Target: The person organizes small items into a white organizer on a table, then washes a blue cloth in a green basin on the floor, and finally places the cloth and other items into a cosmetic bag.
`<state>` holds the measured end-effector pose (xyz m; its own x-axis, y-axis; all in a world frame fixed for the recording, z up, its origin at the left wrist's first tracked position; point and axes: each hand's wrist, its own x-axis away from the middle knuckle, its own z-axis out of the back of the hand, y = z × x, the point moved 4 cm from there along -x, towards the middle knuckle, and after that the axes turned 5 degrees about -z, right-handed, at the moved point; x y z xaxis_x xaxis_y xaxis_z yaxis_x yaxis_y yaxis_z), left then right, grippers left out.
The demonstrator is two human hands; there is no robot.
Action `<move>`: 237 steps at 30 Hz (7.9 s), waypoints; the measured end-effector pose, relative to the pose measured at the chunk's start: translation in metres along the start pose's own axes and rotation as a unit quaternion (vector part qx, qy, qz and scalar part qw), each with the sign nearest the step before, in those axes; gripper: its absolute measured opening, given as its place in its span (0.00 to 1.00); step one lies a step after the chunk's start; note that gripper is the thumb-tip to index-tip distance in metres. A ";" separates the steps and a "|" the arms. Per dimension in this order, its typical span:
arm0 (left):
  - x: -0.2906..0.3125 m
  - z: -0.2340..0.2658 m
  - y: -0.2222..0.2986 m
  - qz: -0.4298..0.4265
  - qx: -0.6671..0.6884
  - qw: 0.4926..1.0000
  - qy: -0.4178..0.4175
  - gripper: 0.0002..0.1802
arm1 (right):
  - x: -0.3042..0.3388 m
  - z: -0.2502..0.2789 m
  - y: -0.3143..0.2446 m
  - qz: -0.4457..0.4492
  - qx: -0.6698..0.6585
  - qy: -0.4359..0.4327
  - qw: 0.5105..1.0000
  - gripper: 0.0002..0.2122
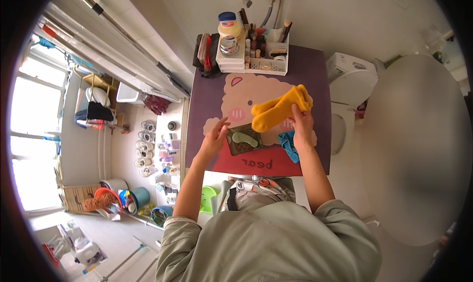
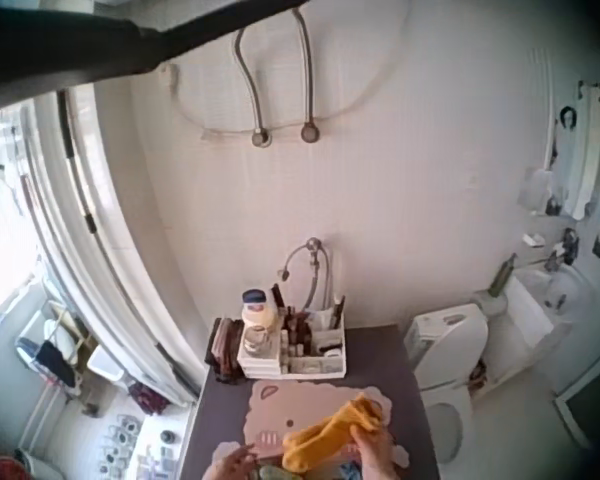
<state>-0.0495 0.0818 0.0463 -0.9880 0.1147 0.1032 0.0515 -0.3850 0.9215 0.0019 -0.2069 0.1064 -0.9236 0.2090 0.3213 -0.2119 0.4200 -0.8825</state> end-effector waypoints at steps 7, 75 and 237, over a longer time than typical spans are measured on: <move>0.035 -0.029 -0.006 -0.077 0.033 0.995 -0.060 0.72 | -0.024 0.027 0.065 -0.180 0.022 0.108 0.977 0.21; 0.069 -0.015 0.019 -0.073 -0.044 0.992 0.098 0.54 | -0.043 -0.001 0.063 0.161 0.608 -0.013 0.777 0.13; 0.064 0.015 0.187 -0.245 0.243 0.901 0.264 0.69 | 0.170 -0.104 -0.016 -0.206 -0.112 -0.172 0.957 0.17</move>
<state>-0.1010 0.0311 0.2305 -0.8348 -0.3386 -0.4340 -0.4781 0.0553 0.8765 -0.1189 -0.0864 0.2107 -0.8356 -0.3008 0.4596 -0.5414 0.5919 -0.5971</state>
